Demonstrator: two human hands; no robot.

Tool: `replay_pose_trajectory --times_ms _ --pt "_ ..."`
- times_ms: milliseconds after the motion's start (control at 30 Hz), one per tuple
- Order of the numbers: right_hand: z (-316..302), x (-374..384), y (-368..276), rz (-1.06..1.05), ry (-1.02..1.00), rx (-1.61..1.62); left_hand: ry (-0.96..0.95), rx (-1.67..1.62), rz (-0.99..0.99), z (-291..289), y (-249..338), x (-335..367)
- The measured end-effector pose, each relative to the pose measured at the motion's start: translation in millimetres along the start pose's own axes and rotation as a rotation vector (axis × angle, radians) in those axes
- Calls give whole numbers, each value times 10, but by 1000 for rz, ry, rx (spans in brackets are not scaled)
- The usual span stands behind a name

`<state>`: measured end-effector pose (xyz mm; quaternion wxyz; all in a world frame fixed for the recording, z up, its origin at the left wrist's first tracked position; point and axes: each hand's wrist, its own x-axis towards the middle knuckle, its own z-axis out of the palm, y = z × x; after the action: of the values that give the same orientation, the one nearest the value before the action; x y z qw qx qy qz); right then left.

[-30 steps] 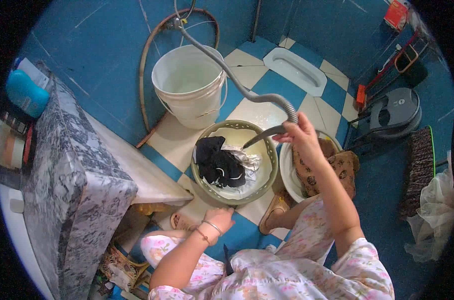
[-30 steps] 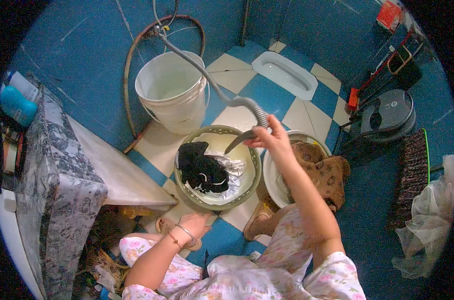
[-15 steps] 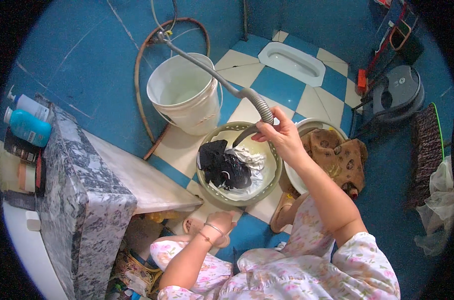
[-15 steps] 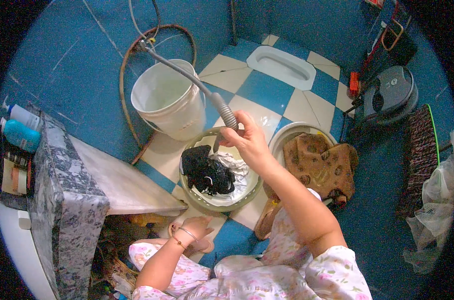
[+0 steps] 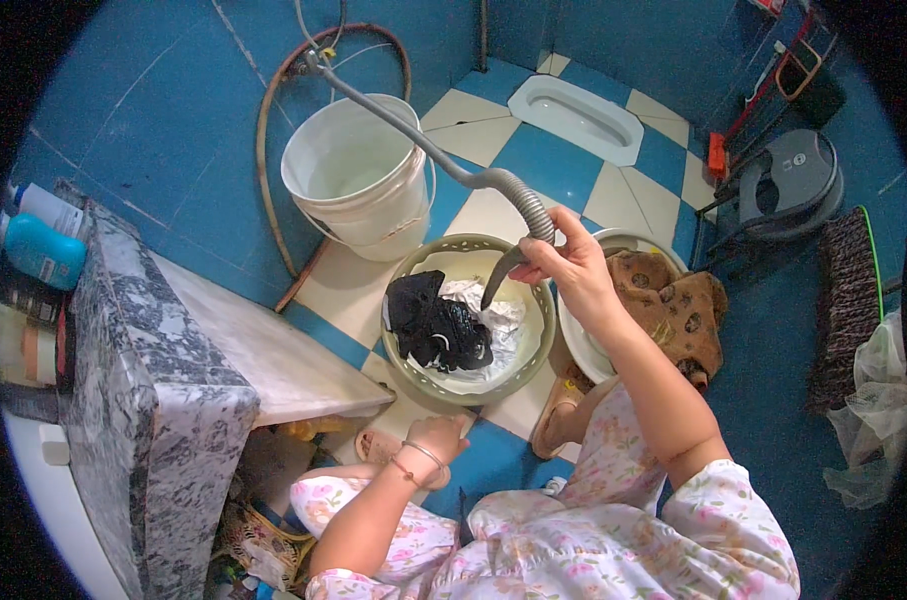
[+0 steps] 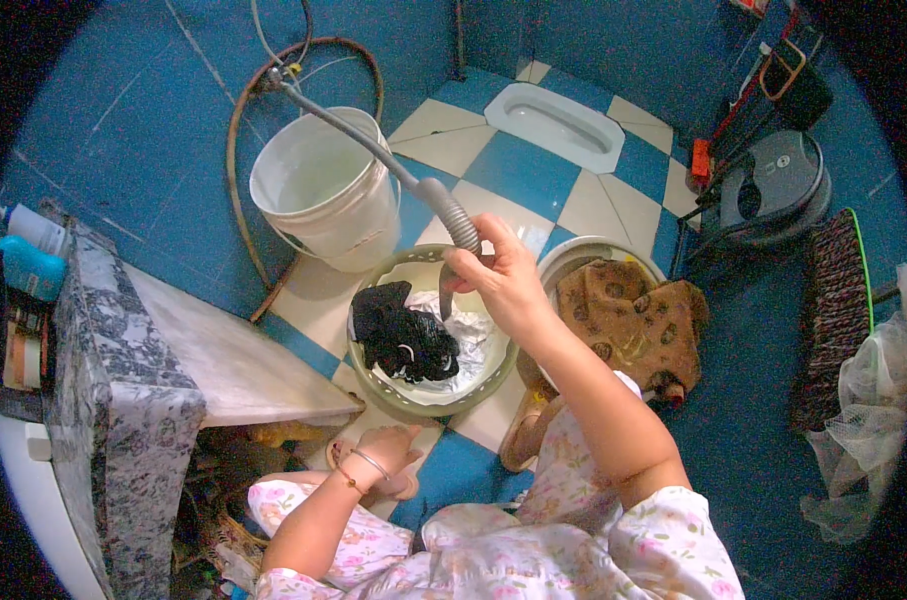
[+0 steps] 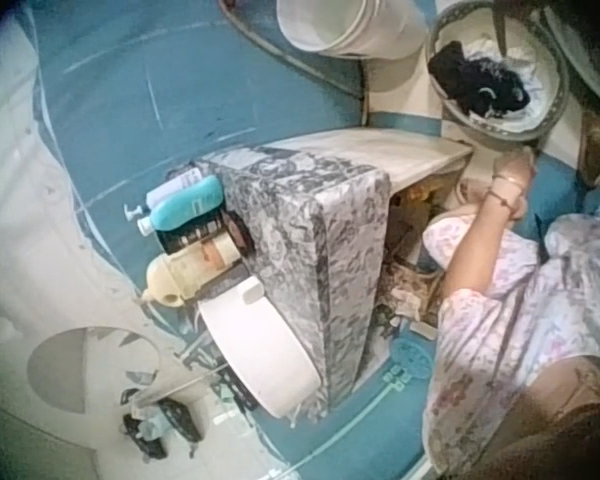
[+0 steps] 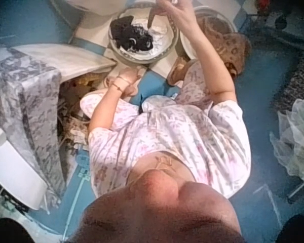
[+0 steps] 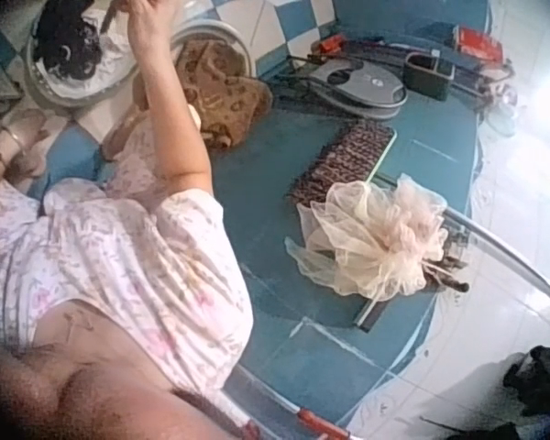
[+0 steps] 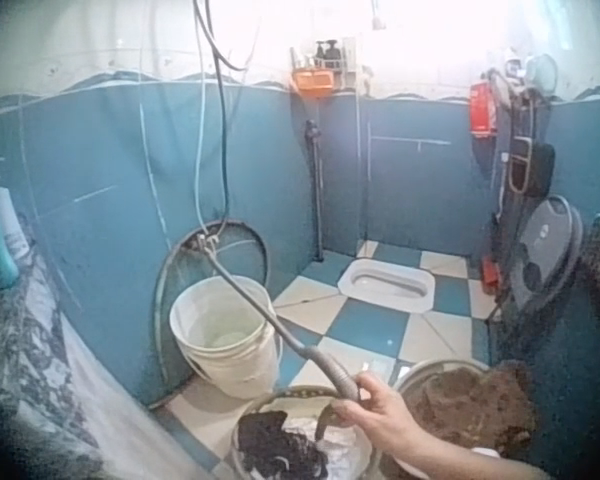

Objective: The person gathers laundry into a washbasin, adds detergent, fills the basin with water, and hand-washes the clothes.

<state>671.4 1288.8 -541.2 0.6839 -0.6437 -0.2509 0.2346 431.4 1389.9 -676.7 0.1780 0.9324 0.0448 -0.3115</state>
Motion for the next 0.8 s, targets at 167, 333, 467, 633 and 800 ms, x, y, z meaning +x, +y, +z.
replay_pose_trajectory --times_ms 167,333,467,633,800 --pt "11 -4 25 34 -31 59 -2 12 8 14 -6 15" --pt "41 -20 9 27 -36 85 8 -7 3 16 4 3" --pt "27 -26 -13 21 -39 107 -20 -8 -5 -16 25 -4" --pt "42 -10 41 15 -52 69 4 1 4 -18 26 -16" --pt "69 -14 1 55 -47 163 -68 -40 -19 -20 -6 1"
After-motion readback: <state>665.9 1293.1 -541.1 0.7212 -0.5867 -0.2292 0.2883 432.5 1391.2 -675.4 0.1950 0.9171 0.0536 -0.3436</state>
